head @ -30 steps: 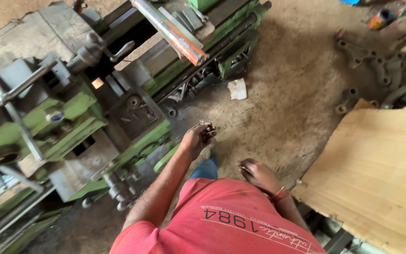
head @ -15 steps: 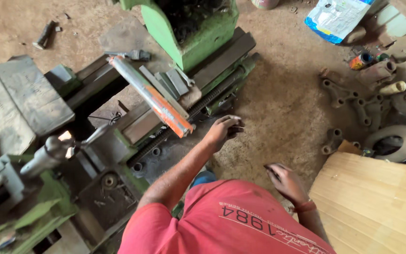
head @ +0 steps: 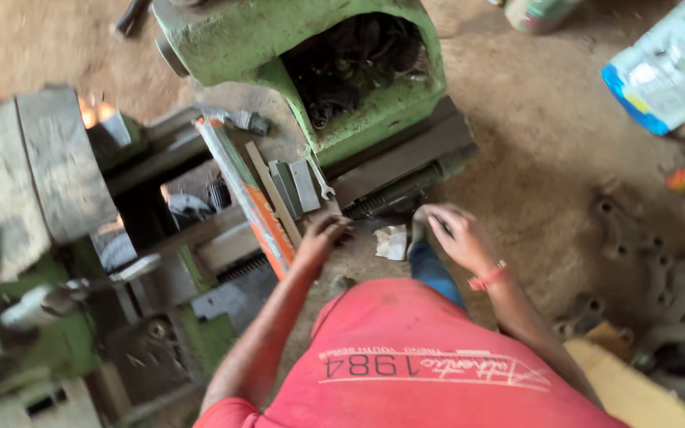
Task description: The person adjusts a metalworking machine by turning a handwheel, handling metal blocks, and manipulating a threaded rod with a nut. They also wipe a component with a cloth and interact with another person who hands over a nut.
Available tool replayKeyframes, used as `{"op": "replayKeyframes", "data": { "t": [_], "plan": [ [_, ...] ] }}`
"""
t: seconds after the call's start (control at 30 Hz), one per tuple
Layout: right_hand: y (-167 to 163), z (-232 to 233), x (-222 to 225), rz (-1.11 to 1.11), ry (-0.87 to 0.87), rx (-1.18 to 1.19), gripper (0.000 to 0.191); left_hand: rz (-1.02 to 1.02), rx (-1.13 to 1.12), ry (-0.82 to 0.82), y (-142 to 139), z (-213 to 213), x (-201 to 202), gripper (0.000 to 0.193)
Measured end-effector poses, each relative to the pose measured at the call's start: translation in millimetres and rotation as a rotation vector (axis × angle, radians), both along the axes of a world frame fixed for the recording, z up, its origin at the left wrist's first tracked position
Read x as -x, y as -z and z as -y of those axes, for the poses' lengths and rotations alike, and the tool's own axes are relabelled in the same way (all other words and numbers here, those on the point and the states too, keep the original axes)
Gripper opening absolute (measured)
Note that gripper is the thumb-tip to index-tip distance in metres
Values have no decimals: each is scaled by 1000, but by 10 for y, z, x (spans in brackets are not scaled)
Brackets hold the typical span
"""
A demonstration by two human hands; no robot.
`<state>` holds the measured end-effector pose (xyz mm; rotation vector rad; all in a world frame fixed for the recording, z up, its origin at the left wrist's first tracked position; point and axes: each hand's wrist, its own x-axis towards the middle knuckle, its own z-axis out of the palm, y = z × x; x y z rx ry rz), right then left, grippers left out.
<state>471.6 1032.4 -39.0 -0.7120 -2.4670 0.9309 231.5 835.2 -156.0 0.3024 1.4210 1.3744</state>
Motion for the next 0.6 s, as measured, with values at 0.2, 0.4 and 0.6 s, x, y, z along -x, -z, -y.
{"op": "replayKeyframes", "data": {
  "t": [0.2, 0.4, 0.6],
  "plan": [
    [61, -1543, 1182, -302, -275, -48, 28, 22, 27, -401, -160, -537, -302, 24],
    [367, -2261, 2692, -208, -139, -197, 44, -101, 14, -358, -644, -1196, -735, 25],
    [42, -2101, 2525, 61, -90, 111, 23, -177, -33, -375, -1051, -1505, -461, 38]
  ]
}}
